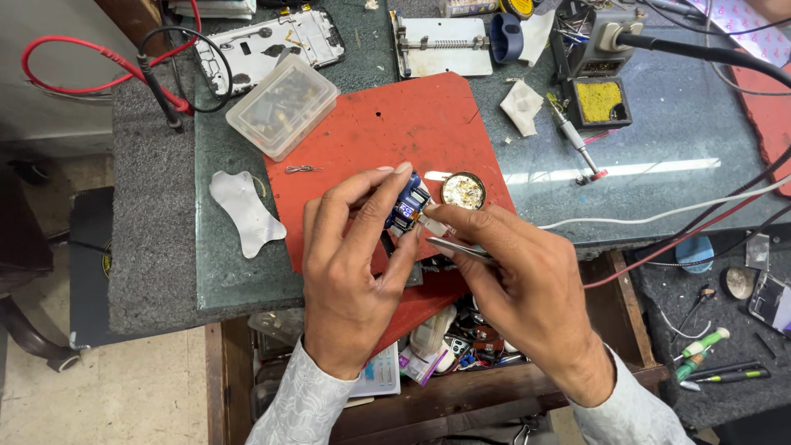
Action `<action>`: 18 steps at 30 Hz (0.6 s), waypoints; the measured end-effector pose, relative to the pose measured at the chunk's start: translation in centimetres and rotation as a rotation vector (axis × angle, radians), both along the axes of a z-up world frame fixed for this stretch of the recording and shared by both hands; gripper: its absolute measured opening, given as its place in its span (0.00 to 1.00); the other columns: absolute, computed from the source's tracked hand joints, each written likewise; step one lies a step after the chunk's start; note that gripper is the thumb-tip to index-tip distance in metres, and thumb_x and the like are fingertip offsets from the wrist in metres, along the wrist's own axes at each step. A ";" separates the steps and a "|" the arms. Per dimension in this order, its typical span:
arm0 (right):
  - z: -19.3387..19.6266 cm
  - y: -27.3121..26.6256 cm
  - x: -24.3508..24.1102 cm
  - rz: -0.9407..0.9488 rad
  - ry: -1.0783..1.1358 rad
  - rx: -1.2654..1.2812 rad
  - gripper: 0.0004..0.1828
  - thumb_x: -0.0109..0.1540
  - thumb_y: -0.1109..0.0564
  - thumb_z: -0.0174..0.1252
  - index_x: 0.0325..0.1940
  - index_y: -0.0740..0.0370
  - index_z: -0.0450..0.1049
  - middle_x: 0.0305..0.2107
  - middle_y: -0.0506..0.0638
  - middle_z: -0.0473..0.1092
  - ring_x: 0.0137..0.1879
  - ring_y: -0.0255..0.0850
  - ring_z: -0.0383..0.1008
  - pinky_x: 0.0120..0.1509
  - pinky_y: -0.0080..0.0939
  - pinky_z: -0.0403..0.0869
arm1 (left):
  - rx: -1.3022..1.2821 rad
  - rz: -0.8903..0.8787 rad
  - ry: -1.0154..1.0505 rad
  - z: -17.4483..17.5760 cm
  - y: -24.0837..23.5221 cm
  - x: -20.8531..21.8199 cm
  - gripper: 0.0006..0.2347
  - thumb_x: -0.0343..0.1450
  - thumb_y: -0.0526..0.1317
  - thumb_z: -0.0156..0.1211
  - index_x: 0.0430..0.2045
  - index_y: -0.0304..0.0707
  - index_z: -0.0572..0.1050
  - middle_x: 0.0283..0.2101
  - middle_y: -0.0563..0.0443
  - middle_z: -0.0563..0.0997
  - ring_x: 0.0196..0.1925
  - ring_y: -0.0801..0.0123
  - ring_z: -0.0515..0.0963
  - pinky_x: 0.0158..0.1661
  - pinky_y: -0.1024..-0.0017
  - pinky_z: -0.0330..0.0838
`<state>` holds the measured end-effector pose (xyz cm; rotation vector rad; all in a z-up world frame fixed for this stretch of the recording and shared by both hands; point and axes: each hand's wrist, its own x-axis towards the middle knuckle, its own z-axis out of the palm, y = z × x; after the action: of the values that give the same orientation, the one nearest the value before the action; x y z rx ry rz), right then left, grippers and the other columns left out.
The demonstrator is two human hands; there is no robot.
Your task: The person repairs a small blue electronic device by connecting wires, using tweezers to adjust components, and applying solder with a soldering iron. They handle a USB cable, tweezers, and a soldering iron while working on the circuit board.
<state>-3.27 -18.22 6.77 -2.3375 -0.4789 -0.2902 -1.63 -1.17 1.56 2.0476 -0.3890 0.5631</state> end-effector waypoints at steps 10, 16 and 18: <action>-0.8 -0.8 -0.6 -0.072 0.151 -0.077 0.34 0.55 0.72 0.59 0.65 0.57 0.76 0.33 0.53 0.74 0.32 0.41 0.76 0.38 0.38 0.75 | 0.001 0.010 0.007 0.0 0.4 0.6 0.23 0.69 0.33 0.70 0.60 0.39 0.75 0.58 0.51 0.76 0.58 0.60 0.76 0.57 0.65 0.73; 1.8 -4.5 -0.6 -0.356 0.086 -0.290 0.22 0.61 0.62 0.61 0.60 0.55 0.77 0.35 0.52 0.75 0.30 0.42 0.73 0.34 0.40 0.72 | -0.091 -0.028 0.133 0.4 0.8 0.8 0.17 0.71 0.35 0.66 0.55 0.36 0.77 0.50 0.46 0.79 0.48 0.63 0.83 0.48 0.67 0.78; 2.0 -5.8 -0.2 -0.492 -0.002 -0.498 0.17 0.66 0.54 0.65 0.59 0.55 0.79 0.38 0.55 0.74 0.30 0.47 0.72 0.38 0.46 0.71 | -0.059 -0.014 0.162 0.4 1.1 0.8 0.15 0.72 0.36 0.64 0.53 0.36 0.78 0.46 0.46 0.82 0.46 0.63 0.84 0.46 0.66 0.78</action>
<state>-3.44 -23.98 8.81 -2.9278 0.0483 -0.4400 -0.80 -0.11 1.95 2.0153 -0.2867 0.3920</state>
